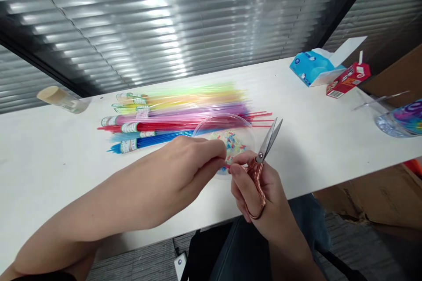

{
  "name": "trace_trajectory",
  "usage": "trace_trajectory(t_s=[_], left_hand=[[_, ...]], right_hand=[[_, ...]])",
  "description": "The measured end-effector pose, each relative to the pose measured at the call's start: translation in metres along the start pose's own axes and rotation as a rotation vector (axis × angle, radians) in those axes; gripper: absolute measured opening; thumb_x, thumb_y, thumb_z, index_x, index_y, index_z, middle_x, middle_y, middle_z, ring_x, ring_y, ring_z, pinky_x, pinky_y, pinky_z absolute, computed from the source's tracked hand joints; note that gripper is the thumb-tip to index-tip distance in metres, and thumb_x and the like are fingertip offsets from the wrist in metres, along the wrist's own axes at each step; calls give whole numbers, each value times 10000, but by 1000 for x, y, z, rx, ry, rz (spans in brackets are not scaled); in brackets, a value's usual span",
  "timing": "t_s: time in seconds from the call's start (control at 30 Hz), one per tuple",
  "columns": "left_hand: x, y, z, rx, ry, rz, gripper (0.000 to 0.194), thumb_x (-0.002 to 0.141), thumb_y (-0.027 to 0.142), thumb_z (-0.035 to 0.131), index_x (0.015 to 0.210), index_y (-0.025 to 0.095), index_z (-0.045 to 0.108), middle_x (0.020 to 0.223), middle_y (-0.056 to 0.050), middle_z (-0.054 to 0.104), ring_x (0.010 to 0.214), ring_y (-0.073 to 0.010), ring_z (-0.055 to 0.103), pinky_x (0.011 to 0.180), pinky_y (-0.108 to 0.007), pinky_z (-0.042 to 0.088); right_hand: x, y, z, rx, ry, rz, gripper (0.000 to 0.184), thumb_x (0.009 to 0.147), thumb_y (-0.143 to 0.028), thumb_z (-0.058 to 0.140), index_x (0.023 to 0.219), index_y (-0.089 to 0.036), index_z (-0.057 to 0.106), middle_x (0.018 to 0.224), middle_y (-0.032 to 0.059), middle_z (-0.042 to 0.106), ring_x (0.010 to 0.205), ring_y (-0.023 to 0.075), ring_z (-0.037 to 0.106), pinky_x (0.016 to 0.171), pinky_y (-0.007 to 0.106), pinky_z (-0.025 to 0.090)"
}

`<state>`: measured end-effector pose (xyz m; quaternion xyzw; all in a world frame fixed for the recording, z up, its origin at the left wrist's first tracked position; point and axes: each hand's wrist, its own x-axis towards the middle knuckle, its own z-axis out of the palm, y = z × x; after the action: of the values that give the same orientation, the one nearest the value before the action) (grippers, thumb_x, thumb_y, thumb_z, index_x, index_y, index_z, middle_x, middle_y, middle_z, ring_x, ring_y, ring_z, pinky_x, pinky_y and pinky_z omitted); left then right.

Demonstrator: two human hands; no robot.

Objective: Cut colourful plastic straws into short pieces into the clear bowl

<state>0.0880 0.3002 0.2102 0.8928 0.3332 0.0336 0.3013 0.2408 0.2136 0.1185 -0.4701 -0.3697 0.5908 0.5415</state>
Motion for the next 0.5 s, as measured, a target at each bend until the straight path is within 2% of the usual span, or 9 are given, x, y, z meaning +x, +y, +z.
trace_trajectory(t_s=[0.2,0.33,0.5], left_hand=[[5,-5,-2,124,193,-50,240,970,317,417,812,208,563,692,1,582,590,-128,497,524,-255,350],[9,-6,0,185,215,-63,238,965,301,427,777,195,526,646,11,546,550,-112,457,496,-251,296],[8,-7,0,170,227,-66,207,962,305,439,809,195,526,677,7,561,569,-113,469,499,-249,306]], right_hand=[[2,1,-6,-169,156,-23,316,932,-465,583,792,-200,485,533,-91,405,363,32,333,343,159,258],[4,0,-6,-193,194,10,325,917,-484,592,792,-199,495,521,-89,402,373,44,327,357,178,265],[3,-6,-6,-182,150,59,292,920,-489,581,917,-200,544,543,-78,425,387,59,345,364,188,263]])
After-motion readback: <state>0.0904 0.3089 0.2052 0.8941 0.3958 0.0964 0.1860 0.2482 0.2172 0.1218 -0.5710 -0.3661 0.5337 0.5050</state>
